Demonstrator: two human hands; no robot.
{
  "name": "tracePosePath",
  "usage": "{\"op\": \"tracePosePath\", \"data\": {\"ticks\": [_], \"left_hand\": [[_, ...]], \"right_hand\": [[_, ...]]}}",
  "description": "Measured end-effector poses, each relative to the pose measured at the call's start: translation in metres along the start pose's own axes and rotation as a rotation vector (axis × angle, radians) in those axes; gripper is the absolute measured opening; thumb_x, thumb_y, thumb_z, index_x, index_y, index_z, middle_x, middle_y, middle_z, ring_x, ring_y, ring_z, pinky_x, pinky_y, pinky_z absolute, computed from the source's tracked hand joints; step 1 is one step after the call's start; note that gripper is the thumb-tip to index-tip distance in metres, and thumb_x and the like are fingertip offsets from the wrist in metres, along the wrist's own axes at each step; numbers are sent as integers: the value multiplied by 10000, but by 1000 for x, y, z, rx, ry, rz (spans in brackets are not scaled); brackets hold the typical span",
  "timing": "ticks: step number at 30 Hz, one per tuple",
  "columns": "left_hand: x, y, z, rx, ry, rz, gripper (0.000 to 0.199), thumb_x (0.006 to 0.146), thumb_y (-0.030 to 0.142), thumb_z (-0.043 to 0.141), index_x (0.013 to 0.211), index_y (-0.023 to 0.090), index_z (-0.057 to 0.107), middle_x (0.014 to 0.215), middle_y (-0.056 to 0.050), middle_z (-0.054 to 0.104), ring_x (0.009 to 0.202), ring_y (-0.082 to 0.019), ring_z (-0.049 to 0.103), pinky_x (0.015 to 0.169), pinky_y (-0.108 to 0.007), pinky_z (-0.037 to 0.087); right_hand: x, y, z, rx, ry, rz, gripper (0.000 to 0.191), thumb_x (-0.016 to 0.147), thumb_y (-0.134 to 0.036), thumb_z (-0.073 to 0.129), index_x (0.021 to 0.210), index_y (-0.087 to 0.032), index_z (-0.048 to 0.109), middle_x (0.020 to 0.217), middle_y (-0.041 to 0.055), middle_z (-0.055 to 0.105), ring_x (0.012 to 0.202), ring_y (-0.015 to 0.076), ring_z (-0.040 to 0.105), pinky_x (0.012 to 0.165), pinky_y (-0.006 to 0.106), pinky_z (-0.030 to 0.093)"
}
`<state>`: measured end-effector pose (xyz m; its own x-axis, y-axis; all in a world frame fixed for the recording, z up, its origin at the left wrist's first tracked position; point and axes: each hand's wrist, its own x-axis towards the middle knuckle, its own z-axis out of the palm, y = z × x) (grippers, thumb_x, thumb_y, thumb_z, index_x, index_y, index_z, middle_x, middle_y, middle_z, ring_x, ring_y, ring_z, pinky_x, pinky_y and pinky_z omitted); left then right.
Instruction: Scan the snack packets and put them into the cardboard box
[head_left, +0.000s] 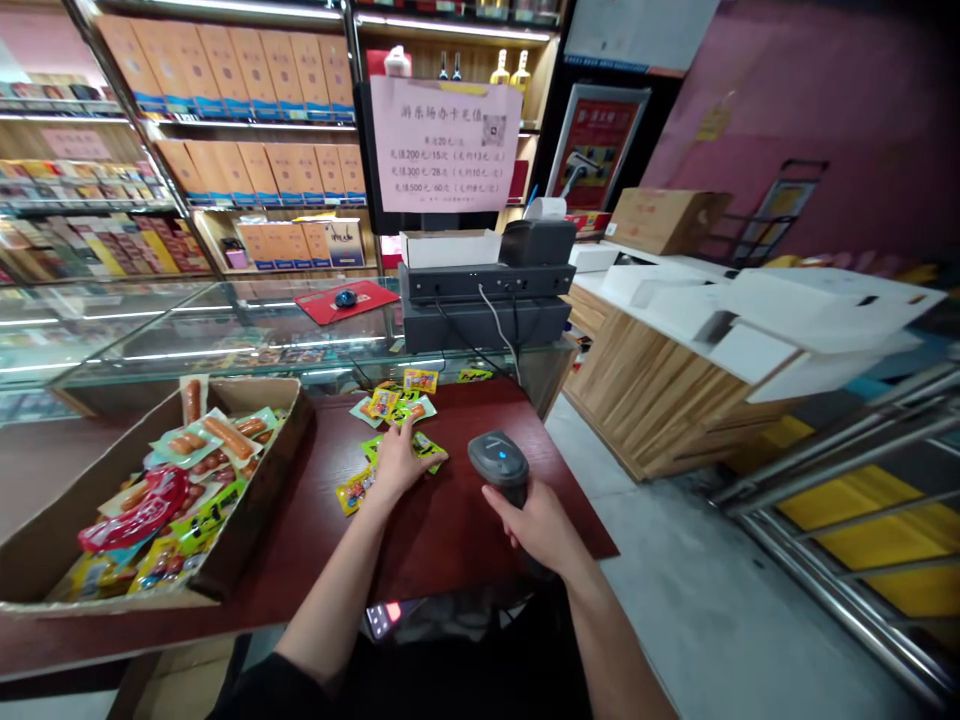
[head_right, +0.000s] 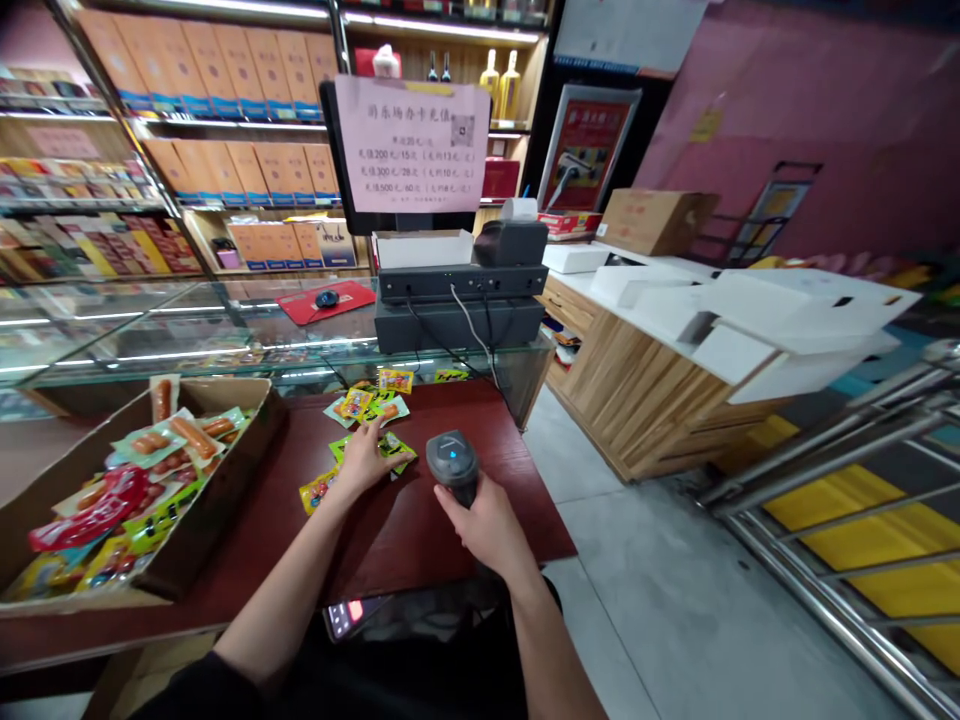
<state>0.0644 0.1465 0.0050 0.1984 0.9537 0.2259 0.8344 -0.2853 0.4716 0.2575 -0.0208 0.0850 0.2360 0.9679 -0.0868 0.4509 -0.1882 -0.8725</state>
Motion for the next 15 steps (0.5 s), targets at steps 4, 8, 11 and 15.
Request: {"op": "tracePosePath", "data": {"ticks": [4,8,11,15], "left_hand": [[-7,5,-6,125,-36,-27,719,766,595,753,1315,148,627,1123,-195,683,1108,-361,624,939,-409,443],[-6,3,-10,46,-98,-44,566,738,503,806,1175,161,695,1076,-179,720,1070,-350,650,914,-387,448],[-5,1,-10,-117,-70,-85,499,686,362,857,1123,187,691,1018,-121,733,999,-301,672,862,-345,463],[-5,2,-9,-405,-49,-140,393,662,219,828,1022,212,673,829,-21,713,779,-219,664,746,-293,465]], "right_hand": [[-2,1,0,4,1,-17,302,868,-495,626,819,-198,601,475,-35,577,387,153,574,434,239,441],[-4,0,3,-8,-5,-16,290,872,-480,628,871,-190,633,471,-32,583,384,162,577,430,244,436],[-5,-1,5,-15,-6,-44,293,871,-475,629,905,-186,666,473,-20,601,397,178,596,435,251,438],[-7,-4,6,-13,14,-74,289,858,-468,645,918,-191,702,495,1,634,471,209,657,487,262,483]]}}
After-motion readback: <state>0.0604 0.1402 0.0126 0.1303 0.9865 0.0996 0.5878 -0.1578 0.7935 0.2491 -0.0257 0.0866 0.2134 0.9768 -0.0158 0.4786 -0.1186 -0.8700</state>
